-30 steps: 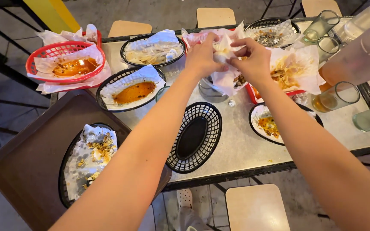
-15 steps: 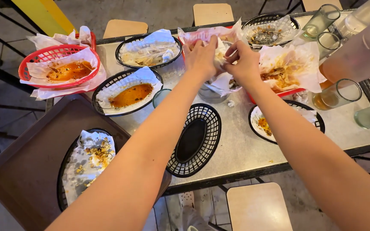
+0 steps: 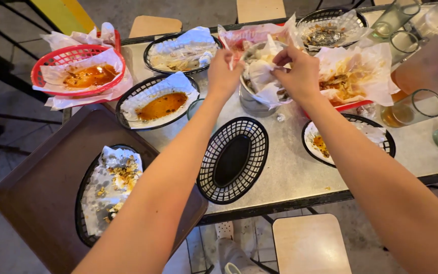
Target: Clearing food baskets, trash, and glasses from restaurant tables onto a tray.
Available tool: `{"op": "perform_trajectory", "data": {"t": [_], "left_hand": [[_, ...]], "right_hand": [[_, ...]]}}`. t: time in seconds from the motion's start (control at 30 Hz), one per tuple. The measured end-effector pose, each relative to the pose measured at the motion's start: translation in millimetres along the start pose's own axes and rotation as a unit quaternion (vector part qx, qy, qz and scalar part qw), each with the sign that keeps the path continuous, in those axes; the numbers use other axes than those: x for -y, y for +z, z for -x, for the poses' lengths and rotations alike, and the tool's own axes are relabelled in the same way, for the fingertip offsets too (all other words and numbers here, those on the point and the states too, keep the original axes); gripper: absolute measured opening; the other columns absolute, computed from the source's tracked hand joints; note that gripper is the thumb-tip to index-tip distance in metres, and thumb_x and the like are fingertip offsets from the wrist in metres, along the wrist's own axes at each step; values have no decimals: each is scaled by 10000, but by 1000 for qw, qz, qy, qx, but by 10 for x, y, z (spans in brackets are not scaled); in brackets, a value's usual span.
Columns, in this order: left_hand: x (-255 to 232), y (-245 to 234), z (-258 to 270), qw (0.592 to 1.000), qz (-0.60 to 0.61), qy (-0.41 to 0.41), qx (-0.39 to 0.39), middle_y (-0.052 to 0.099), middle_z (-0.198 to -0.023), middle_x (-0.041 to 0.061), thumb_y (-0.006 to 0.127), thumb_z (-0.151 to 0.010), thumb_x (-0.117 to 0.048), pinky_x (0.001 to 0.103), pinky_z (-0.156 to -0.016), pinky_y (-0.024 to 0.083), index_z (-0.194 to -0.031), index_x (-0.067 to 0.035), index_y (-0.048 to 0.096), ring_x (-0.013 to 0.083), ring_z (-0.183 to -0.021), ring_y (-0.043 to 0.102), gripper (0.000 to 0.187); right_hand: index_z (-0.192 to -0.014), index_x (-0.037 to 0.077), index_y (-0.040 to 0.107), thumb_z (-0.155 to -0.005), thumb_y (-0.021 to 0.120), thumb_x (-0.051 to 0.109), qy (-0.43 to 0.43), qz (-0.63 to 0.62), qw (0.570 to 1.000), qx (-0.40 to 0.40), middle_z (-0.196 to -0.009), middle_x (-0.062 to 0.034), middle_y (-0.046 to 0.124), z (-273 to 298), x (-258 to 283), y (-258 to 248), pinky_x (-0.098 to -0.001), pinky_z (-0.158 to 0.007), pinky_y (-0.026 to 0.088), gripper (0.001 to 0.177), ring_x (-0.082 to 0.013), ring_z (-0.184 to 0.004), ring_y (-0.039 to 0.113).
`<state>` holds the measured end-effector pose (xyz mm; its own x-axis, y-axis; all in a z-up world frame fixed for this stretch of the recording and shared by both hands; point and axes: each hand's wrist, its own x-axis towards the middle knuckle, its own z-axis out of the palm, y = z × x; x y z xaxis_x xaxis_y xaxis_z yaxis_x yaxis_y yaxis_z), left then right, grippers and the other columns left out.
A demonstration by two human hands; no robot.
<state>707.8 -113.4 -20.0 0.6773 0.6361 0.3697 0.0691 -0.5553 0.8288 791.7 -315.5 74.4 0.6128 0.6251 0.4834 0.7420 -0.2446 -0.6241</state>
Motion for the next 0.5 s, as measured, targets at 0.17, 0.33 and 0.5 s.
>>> {"op": "perform_trajectory", "data": {"t": [0.17, 0.33, 0.5], "left_hand": [[-183, -84, 100, 962, 118, -227, 97, 743, -929, 122, 763, -857, -278, 346, -682, 584, -1093, 10, 680, 214, -768, 719, 382], [-270, -143, 261, 919, 221, -297, 134, 748, -887, 119, 776, -836, -232, 317, -597, 618, -1044, 40, 687, 185, -700, 739, 354], [-234, -166, 256, 891, 286, -331, 121, 749, -882, 109, 811, -811, -136, 326, -599, 625, -1034, 43, 689, 200, -713, 750, 311]], "right_hand": [[-1022, 3, 734, -815, 773, 1, -37, -2, 999, -4, -984, -107, 725, -49, 128, -66, -284, -759, 619, 210, -174, -905, 727], [-1048, 18, 723, -861, 764, 27, -64, 7, 997, -30, -993, -97, 708, -143, 225, -94, -302, -748, 609, 191, -183, -903, 711], [-1091, 37, 688, -961, 765, 102, -13, 89, 990, -107, -1072, -144, 663, -256, 71, -107, -409, -926, 514, 164, -302, -1050, 610]]}}
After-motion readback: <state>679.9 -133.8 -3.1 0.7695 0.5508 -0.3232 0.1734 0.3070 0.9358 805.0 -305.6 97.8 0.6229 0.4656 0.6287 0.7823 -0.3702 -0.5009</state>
